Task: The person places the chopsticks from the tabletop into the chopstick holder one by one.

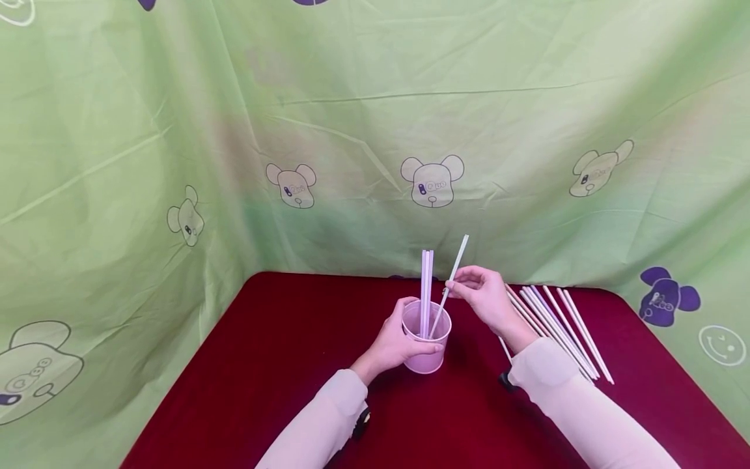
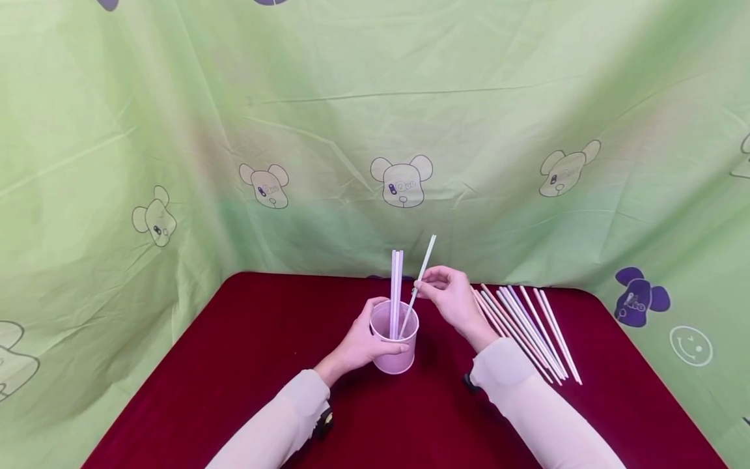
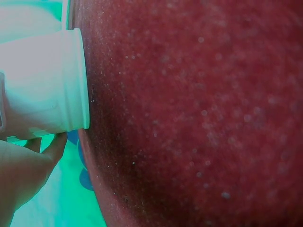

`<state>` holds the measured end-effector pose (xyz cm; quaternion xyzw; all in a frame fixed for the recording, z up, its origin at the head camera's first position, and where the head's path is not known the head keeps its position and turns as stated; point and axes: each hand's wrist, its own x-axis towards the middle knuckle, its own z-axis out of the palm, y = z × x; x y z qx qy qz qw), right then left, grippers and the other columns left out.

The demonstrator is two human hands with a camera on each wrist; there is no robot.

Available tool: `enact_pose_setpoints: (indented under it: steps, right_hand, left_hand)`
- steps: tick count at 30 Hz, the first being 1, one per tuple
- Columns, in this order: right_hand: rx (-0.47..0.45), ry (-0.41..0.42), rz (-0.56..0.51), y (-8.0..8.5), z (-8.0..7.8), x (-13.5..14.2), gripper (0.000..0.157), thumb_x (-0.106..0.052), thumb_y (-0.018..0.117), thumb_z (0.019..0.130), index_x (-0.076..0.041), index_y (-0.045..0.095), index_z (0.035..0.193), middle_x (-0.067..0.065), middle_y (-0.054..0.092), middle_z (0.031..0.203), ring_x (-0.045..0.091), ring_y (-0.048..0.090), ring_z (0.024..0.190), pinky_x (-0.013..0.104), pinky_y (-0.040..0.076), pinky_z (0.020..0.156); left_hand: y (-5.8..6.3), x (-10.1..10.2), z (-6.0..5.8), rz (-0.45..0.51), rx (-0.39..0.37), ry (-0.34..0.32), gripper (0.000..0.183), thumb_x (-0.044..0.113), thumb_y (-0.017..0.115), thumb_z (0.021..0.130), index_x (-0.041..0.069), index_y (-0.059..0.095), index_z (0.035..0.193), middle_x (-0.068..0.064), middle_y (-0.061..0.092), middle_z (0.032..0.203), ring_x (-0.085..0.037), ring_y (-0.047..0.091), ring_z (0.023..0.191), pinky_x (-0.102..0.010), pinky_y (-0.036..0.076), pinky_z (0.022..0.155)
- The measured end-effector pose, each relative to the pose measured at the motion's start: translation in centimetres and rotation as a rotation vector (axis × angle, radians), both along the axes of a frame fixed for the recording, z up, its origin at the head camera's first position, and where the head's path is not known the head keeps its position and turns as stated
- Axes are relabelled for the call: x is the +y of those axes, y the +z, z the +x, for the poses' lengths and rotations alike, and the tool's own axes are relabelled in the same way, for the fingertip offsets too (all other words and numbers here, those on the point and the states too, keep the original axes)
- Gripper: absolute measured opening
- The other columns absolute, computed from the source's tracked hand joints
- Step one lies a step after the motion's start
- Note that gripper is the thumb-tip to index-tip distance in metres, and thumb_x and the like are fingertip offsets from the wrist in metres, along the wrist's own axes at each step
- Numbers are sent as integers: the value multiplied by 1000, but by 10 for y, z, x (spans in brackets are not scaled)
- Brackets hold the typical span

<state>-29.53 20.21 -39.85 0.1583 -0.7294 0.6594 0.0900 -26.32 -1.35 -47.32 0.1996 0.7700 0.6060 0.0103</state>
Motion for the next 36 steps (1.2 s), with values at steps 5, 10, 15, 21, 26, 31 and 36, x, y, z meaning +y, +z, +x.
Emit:
enact_pose_setpoints:
  steps: [5,10,15,21,26,31,36]
  right_hand:
    - [-28,-4,19,-9,1,-3,21,6,72,91,16,61,106,19,72,91,12,74,78,33,62,76]
    - [-43,-3,21,-14,0,-5,27,4,72,91,19,59,109,14,72,91,12,74,80,33,61,77]
    - [-52,-1,17,-20,0,-7,32,3,73,90,22,58,112,16,72,92,10,74,81,31,61,78]
    - [-47,-2,65,-25,1,-9,27,3,76,88,17,63,107,26,72,96,9,72,81,26,59,77]
    - [-35,-12,105,-25,0,-10,24,2,77,87,14,65,103,25,72,95,8,71,81,23,58,76]
    - [-13,-15,148,-29,1,-11,21,0,78,87,11,66,101,22,73,94,7,69,82,21,55,77]
    - [11,-36,194,-32,3,-13,20,-3,79,88,7,69,101,19,73,95,10,67,84,20,52,77]
  left_hand:
    - [1,0,0,-5,3,2,95,26,97,67,26,42,143,2,60,129,-14,60,114,-39,49,101]
    - [2,0,0,-7,9,4,94,27,97,67,27,42,143,3,60,129,-13,60,115,-37,48,101]
    - [2,0,0,-5,5,3,95,27,98,66,25,42,143,4,60,131,-13,59,117,-36,47,102]
    - [2,1,0,-2,5,1,95,27,97,67,25,42,144,4,60,132,-13,59,118,-37,47,103]
    - [2,0,0,-3,8,4,94,26,97,66,25,42,143,4,60,131,-13,59,117,-36,47,102]
    - [1,0,0,-7,9,10,95,27,97,66,25,42,143,4,60,132,-12,59,118,-35,47,102]
    - [0,0,1,-14,11,9,95,28,97,67,25,42,144,4,59,133,-13,59,118,-35,47,102]
